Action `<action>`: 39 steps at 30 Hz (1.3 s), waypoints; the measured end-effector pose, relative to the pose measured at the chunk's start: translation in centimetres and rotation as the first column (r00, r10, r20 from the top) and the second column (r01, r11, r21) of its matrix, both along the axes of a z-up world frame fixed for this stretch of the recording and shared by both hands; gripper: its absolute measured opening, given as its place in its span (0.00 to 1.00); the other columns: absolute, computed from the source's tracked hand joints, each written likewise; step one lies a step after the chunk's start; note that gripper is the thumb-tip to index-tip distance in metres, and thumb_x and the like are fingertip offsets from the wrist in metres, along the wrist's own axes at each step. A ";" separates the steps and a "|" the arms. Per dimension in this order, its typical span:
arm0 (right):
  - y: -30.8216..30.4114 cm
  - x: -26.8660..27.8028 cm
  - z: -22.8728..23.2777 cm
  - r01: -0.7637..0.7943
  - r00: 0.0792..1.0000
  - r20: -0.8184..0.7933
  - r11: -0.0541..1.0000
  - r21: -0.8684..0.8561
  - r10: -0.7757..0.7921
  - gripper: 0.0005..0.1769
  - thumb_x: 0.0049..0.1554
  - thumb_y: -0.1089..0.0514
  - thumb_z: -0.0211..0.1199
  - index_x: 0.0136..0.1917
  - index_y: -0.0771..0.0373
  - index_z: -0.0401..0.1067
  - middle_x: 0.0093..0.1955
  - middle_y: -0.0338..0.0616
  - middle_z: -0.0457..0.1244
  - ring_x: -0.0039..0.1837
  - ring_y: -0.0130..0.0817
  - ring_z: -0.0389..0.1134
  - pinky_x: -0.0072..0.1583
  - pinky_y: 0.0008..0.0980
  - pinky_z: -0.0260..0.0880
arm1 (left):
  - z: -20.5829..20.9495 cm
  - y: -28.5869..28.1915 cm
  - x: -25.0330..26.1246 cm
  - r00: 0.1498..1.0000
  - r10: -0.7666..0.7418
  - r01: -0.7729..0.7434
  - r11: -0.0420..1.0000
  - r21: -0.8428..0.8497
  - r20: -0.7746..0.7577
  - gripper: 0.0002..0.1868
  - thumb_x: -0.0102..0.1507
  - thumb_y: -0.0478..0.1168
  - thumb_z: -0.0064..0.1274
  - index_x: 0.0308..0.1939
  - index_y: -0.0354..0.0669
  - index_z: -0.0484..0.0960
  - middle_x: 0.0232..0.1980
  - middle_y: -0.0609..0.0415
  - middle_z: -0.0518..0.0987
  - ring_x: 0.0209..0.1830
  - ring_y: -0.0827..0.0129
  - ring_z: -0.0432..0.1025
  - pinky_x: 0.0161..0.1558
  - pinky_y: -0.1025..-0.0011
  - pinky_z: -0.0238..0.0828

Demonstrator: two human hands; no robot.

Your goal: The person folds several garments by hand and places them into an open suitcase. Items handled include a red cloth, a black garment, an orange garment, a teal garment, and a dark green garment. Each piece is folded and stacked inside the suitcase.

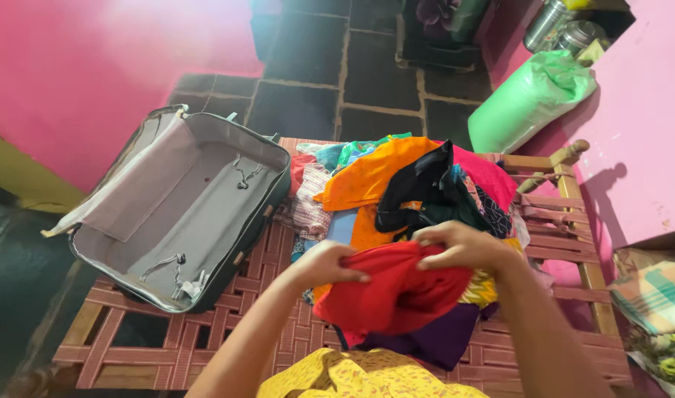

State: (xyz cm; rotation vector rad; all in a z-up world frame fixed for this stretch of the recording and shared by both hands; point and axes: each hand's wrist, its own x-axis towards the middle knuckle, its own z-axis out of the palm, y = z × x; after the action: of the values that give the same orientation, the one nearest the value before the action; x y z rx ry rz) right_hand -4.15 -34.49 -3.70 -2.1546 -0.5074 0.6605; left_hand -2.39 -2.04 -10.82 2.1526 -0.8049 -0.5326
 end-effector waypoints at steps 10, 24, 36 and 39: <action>-14.5 0.5 3.0 0.403 0.915 0.069 0.912 -0.082 -0.398 0.28 0.45 0.57 0.77 0.58 0.65 0.77 0.54 0.39 0.70 0.58 0.27 0.69 0.61 0.31 0.67 | -6.4 7.2 0.6 0.951 0.307 -0.308 0.951 -0.022 -0.015 0.26 0.48 0.53 0.72 0.44 0.41 0.89 0.36 0.47 0.84 0.35 0.64 0.79 0.40 0.65 0.75; -16.8 2.0 -2.2 0.663 0.745 0.205 0.737 -0.128 -0.635 0.31 0.50 0.57 0.75 0.66 0.60 0.71 0.62 0.52 0.66 0.62 0.37 0.67 0.59 0.35 0.70 | -9.9 4.8 -0.7 0.499 0.396 -0.864 0.303 -0.403 -0.771 0.13 0.63 0.38 0.59 0.49 0.36 0.85 0.40 0.56 0.86 0.35 0.76 0.79 0.39 0.74 0.76; -0.6 -2.4 -5.6 0.405 0.902 -0.123 0.715 0.570 -0.414 0.36 0.50 0.66 0.68 0.71 0.60 0.64 0.63 0.43 0.66 0.63 0.31 0.68 0.64 0.35 0.69 | -8.7 -5.3 -2.0 0.606 0.320 -0.793 0.325 -0.516 -0.728 0.07 0.65 0.35 0.61 0.42 0.37 0.78 0.37 0.63 0.78 0.34 0.82 0.71 0.38 0.78 0.70; 4.7 -4.3 -4.9 0.480 0.877 -0.283 0.741 0.469 -0.389 0.29 0.51 0.63 0.70 0.66 0.60 0.69 0.59 0.42 0.69 0.59 0.32 0.71 0.61 0.35 0.72 | -8.6 -6.7 -2.9 0.666 0.290 -0.739 0.382 -0.555 -0.687 0.08 0.68 0.38 0.57 0.39 0.37 0.78 0.35 0.63 0.77 0.32 0.83 0.68 0.35 0.78 0.68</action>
State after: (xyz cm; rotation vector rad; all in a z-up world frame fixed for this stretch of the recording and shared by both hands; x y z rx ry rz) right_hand -8.45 -29.76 -8.56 -1.5854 -0.0559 0.3690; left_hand -5.30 -8.78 -19.41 1.1615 0.0505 -0.2313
